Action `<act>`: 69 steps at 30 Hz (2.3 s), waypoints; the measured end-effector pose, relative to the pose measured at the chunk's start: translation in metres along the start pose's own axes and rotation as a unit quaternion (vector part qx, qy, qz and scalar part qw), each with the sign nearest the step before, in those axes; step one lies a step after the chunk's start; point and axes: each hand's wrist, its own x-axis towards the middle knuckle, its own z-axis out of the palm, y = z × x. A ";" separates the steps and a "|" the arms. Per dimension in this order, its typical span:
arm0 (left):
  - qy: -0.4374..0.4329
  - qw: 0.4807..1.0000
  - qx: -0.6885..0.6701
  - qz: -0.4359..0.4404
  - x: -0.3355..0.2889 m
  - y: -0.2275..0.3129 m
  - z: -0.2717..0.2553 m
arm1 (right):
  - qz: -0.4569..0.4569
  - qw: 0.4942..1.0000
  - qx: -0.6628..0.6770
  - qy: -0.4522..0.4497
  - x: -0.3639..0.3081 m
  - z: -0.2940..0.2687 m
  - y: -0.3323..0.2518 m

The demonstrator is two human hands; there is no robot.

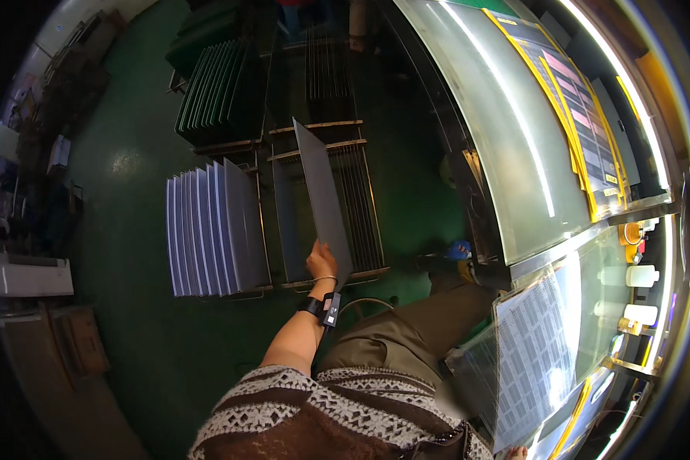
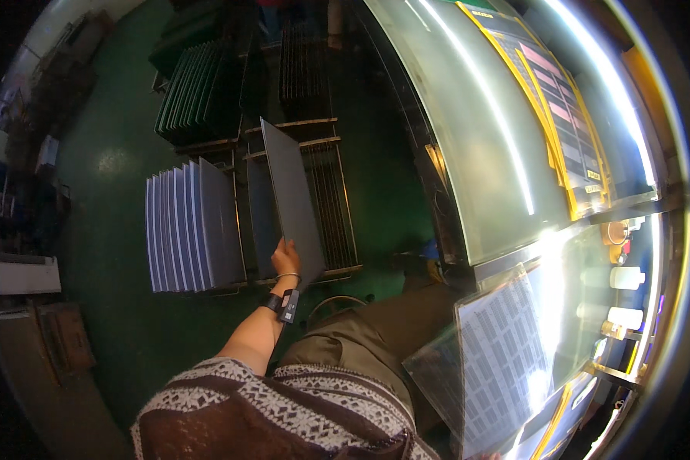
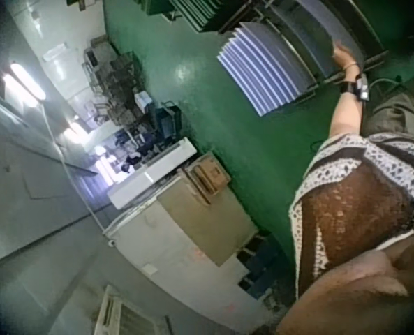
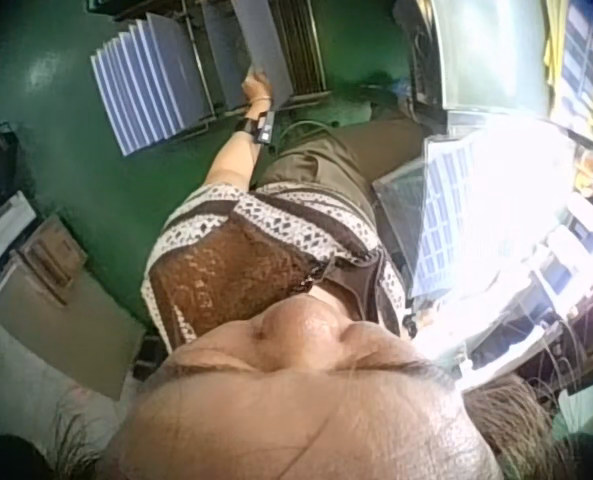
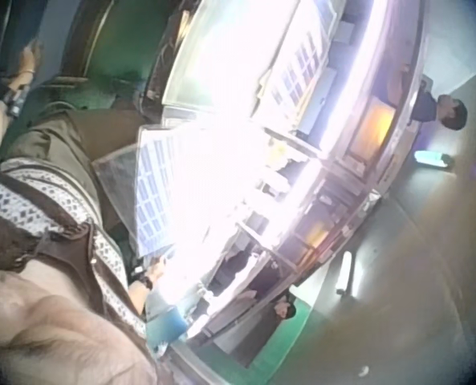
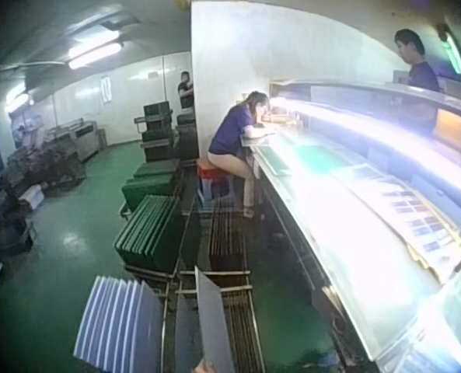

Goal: Organizing and transferring metal plates and frames between storage racks and a workstation in a fabrication facility.

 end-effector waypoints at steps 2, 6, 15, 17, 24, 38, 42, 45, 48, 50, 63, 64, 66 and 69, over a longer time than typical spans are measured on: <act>-0.007 1.000 -0.008 0.001 0.000 -0.002 0.002 | 0.010 1.000 -0.005 -0.005 0.005 -0.004 0.006; -0.008 1.000 0.022 0.011 0.001 0.002 0.007 | 0.027 0.999 -0.008 -0.018 0.014 -0.012 0.018; -0.022 0.999 0.040 0.019 0.005 0.016 0.016 | 0.081 0.996 -0.013 -0.046 0.053 -0.039 0.064; -0.042 0.998 0.038 0.004 0.007 0.023 0.016 | 0.087 0.995 -0.021 -0.053 0.065 -0.054 0.079; -0.062 0.997 0.042 -0.018 0.009 0.030 0.023 | 0.133 0.990 0.012 -0.048 0.073 -0.061 0.083; -0.334 0.848 0.397 0.111 0.022 0.090 0.031 | 0.060 0.994 0.023 -0.084 -0.066 0.007 -0.024; -0.564 0.779 0.257 0.091 -0.012 0.132 0.012 | -0.023 0.993 0.020 -0.118 -0.063 0.017 -0.010; -0.777 0.619 -0.025 -0.111 -0.094 0.212 -0.028 | -0.027 0.992 0.111 -0.047 -0.114 0.012 -0.008; -0.813 0.580 -0.027 -0.039 -0.137 0.253 -0.068 | -0.027 0.989 0.130 -0.072 -0.114 0.021 -0.004; -0.768 0.637 0.021 0.056 -0.151 0.271 -0.071 | -0.038 0.985 0.158 -0.053 -0.118 0.028 0.009; -0.687 0.674 -0.062 0.265 -0.160 0.317 -0.002 | -0.110 0.974 0.144 0.132 -0.119 0.066 0.018; -0.692 0.669 -0.057 0.266 -0.159 0.314 -0.002 | -0.121 0.974 0.115 0.156 -0.118 0.069 0.024; -0.670 0.689 -0.080 0.266 -0.157 0.307 -0.004 | -0.123 0.974 0.077 0.175 -0.124 0.074 0.015; -0.664 0.694 -0.088 0.265 -0.158 0.305 -0.011 | -0.136 0.972 0.059 0.183 -0.123 0.076 0.018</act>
